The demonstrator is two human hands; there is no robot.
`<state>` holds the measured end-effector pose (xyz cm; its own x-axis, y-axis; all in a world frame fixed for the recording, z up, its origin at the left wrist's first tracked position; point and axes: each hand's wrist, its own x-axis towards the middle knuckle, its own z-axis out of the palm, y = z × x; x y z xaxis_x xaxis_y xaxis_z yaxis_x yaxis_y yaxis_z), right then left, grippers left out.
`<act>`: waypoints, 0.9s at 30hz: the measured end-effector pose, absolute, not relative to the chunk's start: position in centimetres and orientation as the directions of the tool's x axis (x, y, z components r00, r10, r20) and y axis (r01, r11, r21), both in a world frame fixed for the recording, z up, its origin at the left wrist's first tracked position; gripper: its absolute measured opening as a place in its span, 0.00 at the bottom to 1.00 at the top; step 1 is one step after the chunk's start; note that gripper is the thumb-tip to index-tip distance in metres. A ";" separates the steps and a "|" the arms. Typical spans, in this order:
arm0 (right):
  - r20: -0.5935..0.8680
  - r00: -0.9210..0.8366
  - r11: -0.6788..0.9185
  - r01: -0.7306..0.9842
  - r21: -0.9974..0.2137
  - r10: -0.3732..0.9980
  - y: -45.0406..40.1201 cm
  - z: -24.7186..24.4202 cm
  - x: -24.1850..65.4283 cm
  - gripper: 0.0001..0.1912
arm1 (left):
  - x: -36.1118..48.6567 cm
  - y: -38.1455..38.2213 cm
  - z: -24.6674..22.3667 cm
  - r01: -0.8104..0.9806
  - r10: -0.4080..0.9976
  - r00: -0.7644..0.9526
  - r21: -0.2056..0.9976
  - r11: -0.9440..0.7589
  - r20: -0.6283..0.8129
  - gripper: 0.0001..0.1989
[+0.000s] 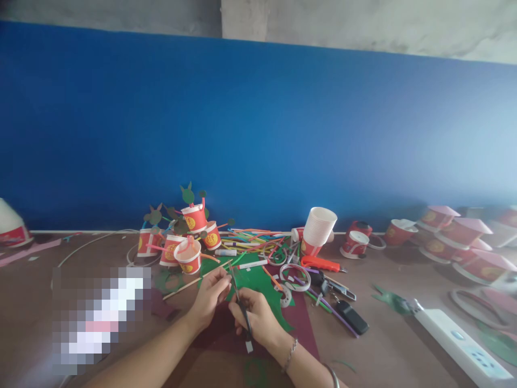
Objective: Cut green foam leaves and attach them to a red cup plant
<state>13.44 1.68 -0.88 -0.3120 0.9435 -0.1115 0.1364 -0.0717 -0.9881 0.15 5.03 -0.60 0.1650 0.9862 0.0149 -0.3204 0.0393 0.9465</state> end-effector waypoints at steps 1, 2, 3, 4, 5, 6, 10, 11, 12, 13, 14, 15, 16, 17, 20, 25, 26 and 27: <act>-0.110 -0.314 -0.070 0.136 -0.988 0.943 1.7 -0.9 13.4 0.17 | 0.2 5.0 -0.6 -0.318 0.986 0.165 0.947 0.039 0.014 0.15; -0.107 -0.318 -0.067 0.136 -0.988 0.942 1.7 -0.9 13.4 0.17 | 0.2 5.0 -0.6 -0.315 0.986 0.167 0.948 0.042 0.012 0.16; -0.105 -0.322 -0.063 0.138 -0.988 0.941 1.7 -1.0 13.4 0.18 | 0.2 5.0 -0.6 -0.313 0.985 0.171 0.948 0.047 0.008 0.16; -0.103 -0.324 -0.061 0.140 -0.988 0.941 1.7 -1.0 13.4 0.18 | 0.2 5.0 -0.6 -0.312 0.985 0.175 0.949 0.052 0.004 0.16; -0.103 -0.324 -0.061 0.140 -0.988 0.940 1.7 -1.1 13.4 0.18 | 0.2 5.0 -0.6 -0.312 0.984 0.177 0.948 0.055 0.001 0.16; -0.104 -0.322 -0.062 0.138 -0.988 0.941 1.7 -1.1 13.4 0.19 | 0.2 4.9 -0.6 -0.313 0.984 0.177 0.948 0.057 -0.001 0.16; -0.104 -0.322 -0.064 0.132 -0.989 0.941 1.8 -1.2 13.5 0.20 | 0.2 4.9 -0.6 -0.320 0.982 0.190 0.945 0.067 -0.005 0.16; -0.108 -0.325 -0.068 0.132 -0.989 0.940 1.8 -1.2 13.6 0.20 | 0.2 5.0 -0.6 -0.320 0.981 0.196 0.945 0.073 -0.009 0.15; -0.114 -0.328 -0.073 0.133 -0.988 0.938 1.8 -1.1 13.6 0.20 | 0.1 5.0 -0.6 -0.320 0.980 0.201 0.944 0.078 -0.013 0.16; -0.120 -0.331 -0.079 0.134 -0.988 0.936 1.8 -1.1 13.6 0.20 | 0.1 5.0 -0.7 -0.319 0.979 0.203 0.944 0.083 -0.017 0.16; -0.123 -0.332 -0.082 0.134 -0.988 0.935 1.8 -1.0 13.7 0.20 | 0.1 5.1 -0.7 -0.320 0.979 0.203 0.944 0.087 -0.021 0.16; -0.125 -0.333 -0.085 0.133 -0.987 0.934 1.8 -0.9 13.7 0.20 | 0.1 5.1 -0.7 -0.321 0.979 0.203 0.943 0.090 -0.025 0.16; -0.124 -0.334 -0.085 0.127 -0.988 0.934 1.8 -0.9 13.7 0.20 | 0.0 5.1 -0.7 -0.323 0.979 0.204 0.942 0.094 -0.028 0.16; -0.123 -0.335 -0.088 0.117 -0.989 0.934 1.8 -0.8 13.6 0.20 | 0.0 5.1 -0.7 -0.324 0.978 0.206 0.941 0.098 -0.030 0.16; -0.133 -0.341 -0.106 0.096 -0.990 0.931 1.7 -0.6 13.5 0.20 | 0.0 5.1 -0.7 -0.327 0.974 0.222 0.939 0.107 -0.034 0.15; -0.172 -0.327 -0.138 0.122 -0.983 0.929 1.6 0.2 13.5 0.20 | -0.2 5.2 -0.6 -0.336 0.970 0.242 0.936 0.107 -0.024 0.14; -0.175 -0.325 -0.140 0.129 -0.982 0.929 1.6 0.4 13.6 0.20 | -0.2 5.3 -0.6 -0.332 0.970 0.243 0.937 0.109 -0.026 0.14; -0.179 -0.324 -0.141 0.137 -0.981 0.929 1.7 0.5 13.6 0.19 | -0.3 5.3 -0.6 -0.330 0.969 0.244 0.938 0.112 -0.030 0.14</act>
